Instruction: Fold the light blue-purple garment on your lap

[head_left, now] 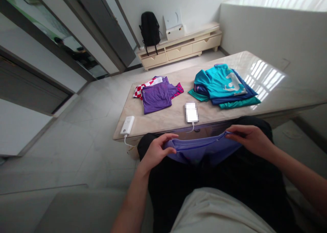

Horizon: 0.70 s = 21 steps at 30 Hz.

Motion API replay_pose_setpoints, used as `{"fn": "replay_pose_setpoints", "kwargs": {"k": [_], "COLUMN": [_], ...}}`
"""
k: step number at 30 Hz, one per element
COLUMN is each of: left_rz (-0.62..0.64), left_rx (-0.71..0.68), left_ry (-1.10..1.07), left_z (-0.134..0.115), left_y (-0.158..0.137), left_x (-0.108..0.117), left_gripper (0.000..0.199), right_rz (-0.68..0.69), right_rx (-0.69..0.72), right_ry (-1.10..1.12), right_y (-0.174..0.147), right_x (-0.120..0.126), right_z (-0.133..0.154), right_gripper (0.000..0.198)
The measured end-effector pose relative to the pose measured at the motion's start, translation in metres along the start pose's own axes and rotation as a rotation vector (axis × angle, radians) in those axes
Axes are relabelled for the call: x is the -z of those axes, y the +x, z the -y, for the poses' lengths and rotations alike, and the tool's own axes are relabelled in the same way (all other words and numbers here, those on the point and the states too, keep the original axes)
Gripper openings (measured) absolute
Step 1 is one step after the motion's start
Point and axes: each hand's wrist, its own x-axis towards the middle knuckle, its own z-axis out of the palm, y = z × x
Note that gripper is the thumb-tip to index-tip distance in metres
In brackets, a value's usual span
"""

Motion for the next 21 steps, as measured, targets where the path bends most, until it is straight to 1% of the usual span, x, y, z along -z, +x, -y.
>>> {"fn": "replay_pose_setpoints", "kwargs": {"k": [1,3,5,6,8,10,11,13,16,18,21], "left_rz": [0.044,0.099,0.111,0.096,0.043,-0.011,-0.029,-0.044,-0.028,0.012,0.141], "left_rx": [-0.021,-0.076,-0.148,-0.187,-0.267,-0.355,-0.396,-0.452,-0.444,-0.399,-0.351], "left_ry": [0.093,0.255,0.361,0.403,0.491,0.588,0.631,0.686,0.676,0.638,0.585], "left_z": [-0.005,-0.014,-0.020,-0.023,-0.026,-0.030,-0.032,-0.036,-0.043,-0.047,-0.054], "left_y": [0.000,0.002,0.005,0.006,0.009,0.011,0.012,0.014,0.014,0.012,0.006], "left_x": [0.005,0.012,0.014,0.014,0.015,0.016,0.018,0.020,0.023,0.024,0.027], "left_gripper": [0.044,0.027,0.013,0.011,0.013,0.018,0.020,0.022,0.020,0.018,0.018], "right_rz": [0.006,0.005,-0.024,-0.048,-0.104,-0.139,-0.152,-0.173,-0.206,-0.211,-0.189], "right_rx": [0.034,0.128,0.243,0.296,0.375,0.394,0.378,0.288,0.105,0.005,-0.081], "right_ry": [-0.066,-0.183,-0.284,-0.327,-0.382,-0.400,-0.395,-0.374,-0.354,-0.331,-0.250], "right_y": [0.002,0.005,0.006,0.007,0.006,0.004,0.002,-0.003,-0.011,-0.015,-0.017], "right_x": [0.007,0.021,0.031,0.035,0.040,0.044,0.046,0.047,0.048,0.048,0.048], "right_z": [0.002,0.006,0.011,0.014,0.020,0.025,0.028,0.035,0.046,0.052,0.056], "right_gripper": [0.042,0.038,0.034,0.032,0.031,0.031,0.033,0.038,0.051,0.057,0.056]}}
